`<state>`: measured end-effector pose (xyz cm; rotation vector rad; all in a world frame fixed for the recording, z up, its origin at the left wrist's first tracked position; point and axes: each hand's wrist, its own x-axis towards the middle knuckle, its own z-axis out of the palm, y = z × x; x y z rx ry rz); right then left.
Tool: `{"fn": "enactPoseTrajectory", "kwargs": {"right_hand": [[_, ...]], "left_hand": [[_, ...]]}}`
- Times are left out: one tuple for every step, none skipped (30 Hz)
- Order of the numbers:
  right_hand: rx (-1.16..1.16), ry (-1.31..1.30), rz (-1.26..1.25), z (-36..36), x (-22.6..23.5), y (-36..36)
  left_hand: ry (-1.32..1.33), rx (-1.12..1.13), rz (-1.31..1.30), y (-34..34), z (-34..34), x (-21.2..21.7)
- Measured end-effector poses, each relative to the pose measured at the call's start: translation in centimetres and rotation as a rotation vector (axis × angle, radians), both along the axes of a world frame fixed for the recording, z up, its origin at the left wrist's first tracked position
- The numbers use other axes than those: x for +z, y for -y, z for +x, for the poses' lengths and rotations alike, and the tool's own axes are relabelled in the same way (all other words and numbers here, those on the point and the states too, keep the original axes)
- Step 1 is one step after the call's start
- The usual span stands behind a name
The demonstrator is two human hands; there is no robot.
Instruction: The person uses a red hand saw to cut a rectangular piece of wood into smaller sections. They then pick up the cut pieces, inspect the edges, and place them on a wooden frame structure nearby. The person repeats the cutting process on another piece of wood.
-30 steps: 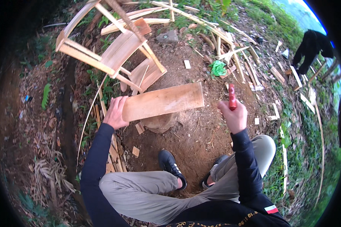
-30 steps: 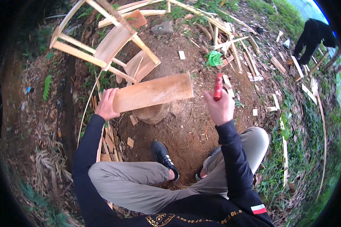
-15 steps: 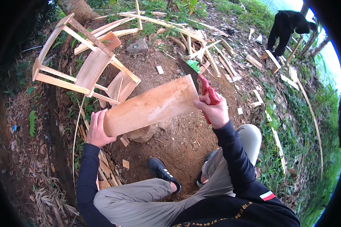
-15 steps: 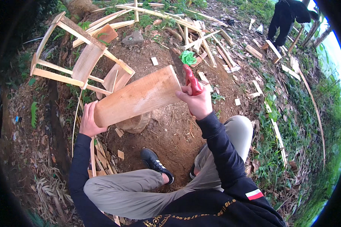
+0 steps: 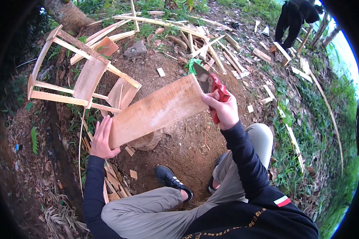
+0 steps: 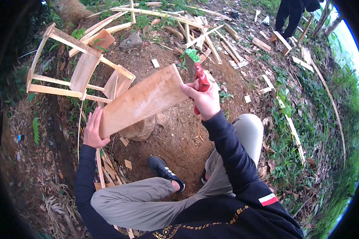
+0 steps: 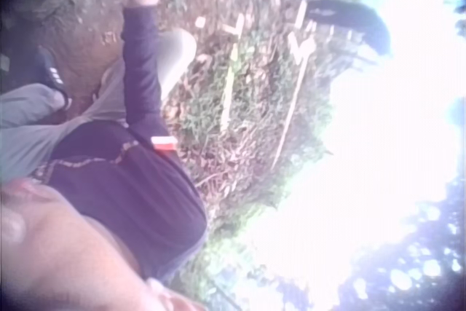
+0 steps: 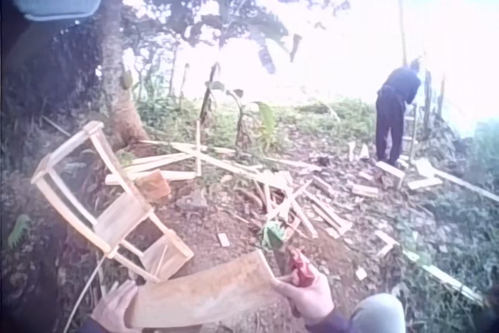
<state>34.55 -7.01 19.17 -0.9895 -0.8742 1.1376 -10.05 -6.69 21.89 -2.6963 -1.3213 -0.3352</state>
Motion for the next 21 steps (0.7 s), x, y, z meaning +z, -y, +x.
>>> {"fn": "enactPoseTrajectory", "kwargs": {"right_hand": [[0.028,-0.011,-0.025,0.3,0.2,0.0],[0.056,-0.051,-0.044,0.3,0.5,0.0],[0.084,-0.089,-0.063,0.4,0.8,0.1],[0.117,-0.158,-0.079,-0.1,1.3,0.2],[0.15,-0.226,-0.095,-0.4,1.6,0.2],[0.134,-0.23,-0.097,-0.5,1.6,0.2],[0.123,-0.238,-0.098,-0.8,1.7,0.0],[0.105,-0.239,-0.103,-1.0,1.5,-0.1],[0.112,-0.157,-0.11,-0.7,1.1,0.0],[0.093,-0.116,-0.124,-0.2,0.8,0.1],[0.082,-0.081,-0.132,0.2,0.6,0.0],[0.072,-0.046,-0.139,0.6,0.5,-0.1],[0.059,-0.053,-0.155,1.0,0.4,0.0],[0.043,-0.06,-0.167,1.1,0.6,0.1],[0.049,-0.073,-0.151,1.3,0.5,0.1],[0.051,-0.083,-0.135,1.4,0.7,0.1],[0.055,-0.076,-0.124,1.5,0.9,0.2],[0.039,-0.035,-0.128,1.6,1.2,0.4],[0.043,-0.043,-0.12,1.4,1.2,0.5],[0.048,-0.05,-0.112,1.4,1.1,0.5],[0.053,-0.061,-0.114,1.4,1.0,0.5]], "left_hand": [[0.009,-0.023,0.027,0.1,0.3,0.2],[0.119,0.016,-0.061,0.1,0.0,-0.5],[0.23,0.056,-0.15,0.1,-0.4,-1.9],[0.338,0.101,-0.241,0.3,-0.5,-2.3],[0.409,0.097,-0.135,0.7,1.0,-2.6],[0.54,0.181,-0.321,0.5,0.2,-3.8],[0.668,0.272,-0.504,0.1,-1.5,-5.8],[0.799,0.359,-0.695,0.1,-1.6,-6.3],[0.756,0.39,-0.682,0.2,-1.6,-7.0],[0.745,0.492,-0.766,0.5,-0.8,-7.8],[0.742,0.54,-0.793,0.8,-0.4,-8.6],[0.739,0.588,-0.819,1.0,-0.3,-9.8],[0.752,0.594,-0.851,1.1,-0.1,-10.5],[0.767,0.603,-0.881,1.4,-0.4,-11.2],[0.788,0.613,-0.862,1.4,-1.3,-12.8],[0.782,0.621,-0.854,1.4,-1.5,-13.0],[0.777,0.63,-0.845,1.5,-1.7,-13.2],[0.771,0.638,-0.837,1.5,-1.9,-13.3],[0.784,0.656,-0.845,1.4,-2.3,-13.4],[0.792,0.662,-0.831,1.4,-2.7,-13.5],[0.801,0.669,-0.817,1.4,-3.1,-13.6]]}}
